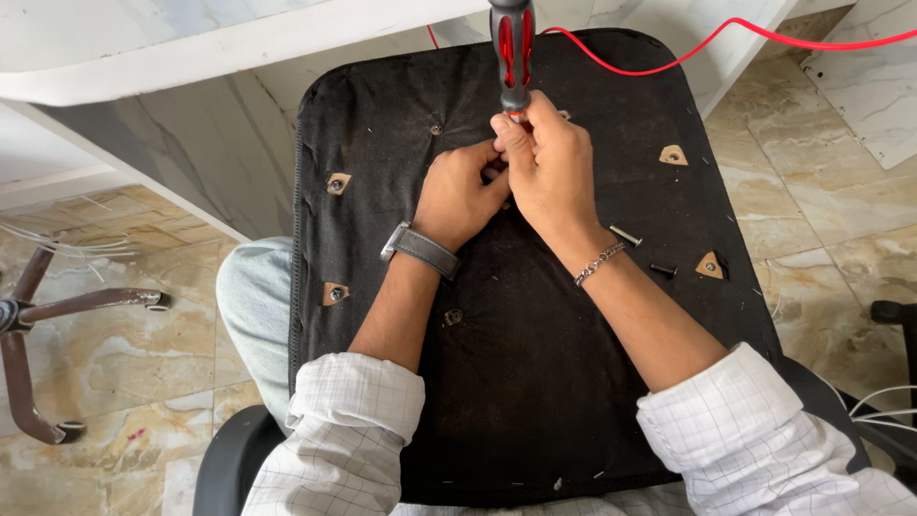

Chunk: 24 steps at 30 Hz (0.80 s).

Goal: The person uses a screwdriver to tighten screws into the underside of a black upholstered chair seat. The person works on multiple screw locations, securing the seat to its frame.

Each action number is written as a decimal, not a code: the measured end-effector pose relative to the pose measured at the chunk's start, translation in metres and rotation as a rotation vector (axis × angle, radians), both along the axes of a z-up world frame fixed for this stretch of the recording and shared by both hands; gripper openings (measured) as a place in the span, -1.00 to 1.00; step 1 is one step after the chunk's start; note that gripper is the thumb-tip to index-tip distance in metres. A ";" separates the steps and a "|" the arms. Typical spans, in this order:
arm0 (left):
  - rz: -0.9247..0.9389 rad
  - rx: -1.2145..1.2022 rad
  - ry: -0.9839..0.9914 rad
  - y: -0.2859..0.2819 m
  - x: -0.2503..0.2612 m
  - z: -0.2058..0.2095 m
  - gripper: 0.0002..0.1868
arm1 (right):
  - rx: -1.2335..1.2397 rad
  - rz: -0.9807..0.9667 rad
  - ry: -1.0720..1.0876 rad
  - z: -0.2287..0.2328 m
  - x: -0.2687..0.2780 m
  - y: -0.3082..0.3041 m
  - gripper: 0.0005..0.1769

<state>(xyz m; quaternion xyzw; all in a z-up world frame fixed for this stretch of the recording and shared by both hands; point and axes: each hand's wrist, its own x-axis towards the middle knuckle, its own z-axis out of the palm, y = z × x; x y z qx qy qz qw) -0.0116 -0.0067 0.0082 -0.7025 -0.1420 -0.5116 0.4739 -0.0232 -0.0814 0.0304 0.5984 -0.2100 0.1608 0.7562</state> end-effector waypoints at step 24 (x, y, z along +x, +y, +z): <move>0.263 -0.021 -0.119 0.002 -0.001 0.009 -0.33 | -0.133 0.158 -0.342 -0.031 -0.087 -0.074 -0.09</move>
